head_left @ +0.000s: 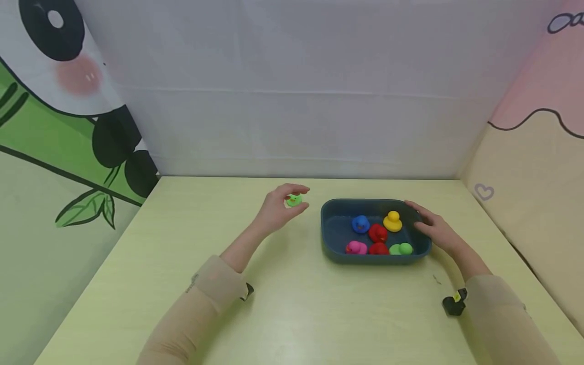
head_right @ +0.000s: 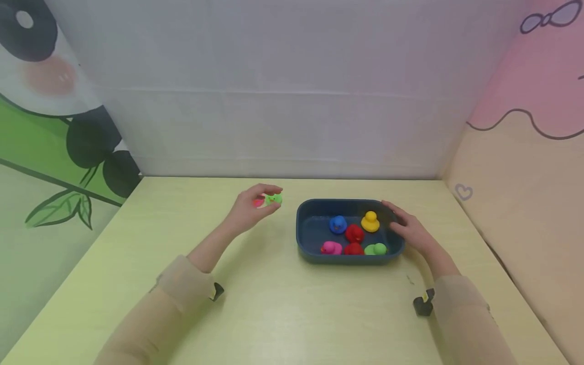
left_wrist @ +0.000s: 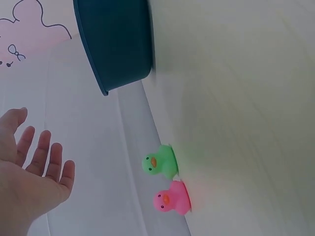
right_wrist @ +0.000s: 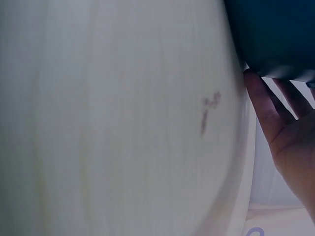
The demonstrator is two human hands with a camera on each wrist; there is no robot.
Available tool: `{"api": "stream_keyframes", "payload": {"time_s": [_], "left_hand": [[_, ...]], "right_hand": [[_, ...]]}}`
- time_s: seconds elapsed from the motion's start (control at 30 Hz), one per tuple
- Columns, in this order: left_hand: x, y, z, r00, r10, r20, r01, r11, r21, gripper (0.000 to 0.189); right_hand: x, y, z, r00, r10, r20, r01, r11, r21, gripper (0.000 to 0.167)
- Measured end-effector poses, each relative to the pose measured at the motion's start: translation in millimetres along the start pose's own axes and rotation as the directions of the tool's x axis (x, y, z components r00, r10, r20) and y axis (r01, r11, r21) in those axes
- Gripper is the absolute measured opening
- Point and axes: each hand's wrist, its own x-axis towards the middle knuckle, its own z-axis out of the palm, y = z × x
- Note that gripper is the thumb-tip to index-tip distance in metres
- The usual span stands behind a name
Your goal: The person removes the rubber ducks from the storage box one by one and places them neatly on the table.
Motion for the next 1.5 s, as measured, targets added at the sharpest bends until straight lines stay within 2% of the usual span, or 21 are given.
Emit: {"api": "stream_keyframes", "payload": {"time_s": [0.23,0.4,0.77,1.0,1.1,1.23,1.4,1.5], "left_hand": [[0.6,8.0,11.5,0.997,0.05,0.057,-0.048,0.998,-0.032,0.038],[1.9,11.5,19.0,0.988,0.113,0.105,-0.111,0.993,-0.031,0.04],[10.2,14.0,35.8,0.952,0.179,0.247,-0.158,0.982,-0.103,0.043],[14.6,15.9,43.7,0.929,0.154,0.336,-0.135,0.988,-0.08,0.043],[17.0,15.5,46.5,0.914,0.148,0.377,-0.129,0.989,-0.074,0.044],[21.2,12.9,50.1,0.887,0.138,0.441,-0.113,0.99,-0.082,0.044],[27.9,9.6,55.5,0.842,0.133,0.523,-0.095,0.991,-0.099,0.044],[31.7,7.4,59.6,0.808,0.13,0.574,-0.111,0.991,-0.069,0.045]], "right_hand": [[0.4,2.0,-0.4,1.0,0.002,-0.006,-0.002,1.0,-0.003,0.055],[0.4,3.1,-1.2,1.0,0.005,-0.005,-0.005,1.0,0.0,0.056],[1.5,3.3,-1.4,1.0,-0.015,-0.004,0.015,1.0,0.004,0.056],[1.9,3.0,-1.6,1.0,-0.011,-0.003,0.011,1.0,0.01,0.056],[2.0,3.3,-1.9,1.0,-0.01,-0.004,0.01,1.0,0.01,0.056],[2.3,3.6,-1.9,1.0,-0.007,-0.003,0.007,1.0,0.006,0.056],[2.4,3.7,-1.8,1.0,-0.011,-0.005,0.011,1.0,-0.001,0.056],[2.4,4.1,-1.5,1.0,-0.011,-0.007,0.011,1.0,-0.006,0.056]]}}
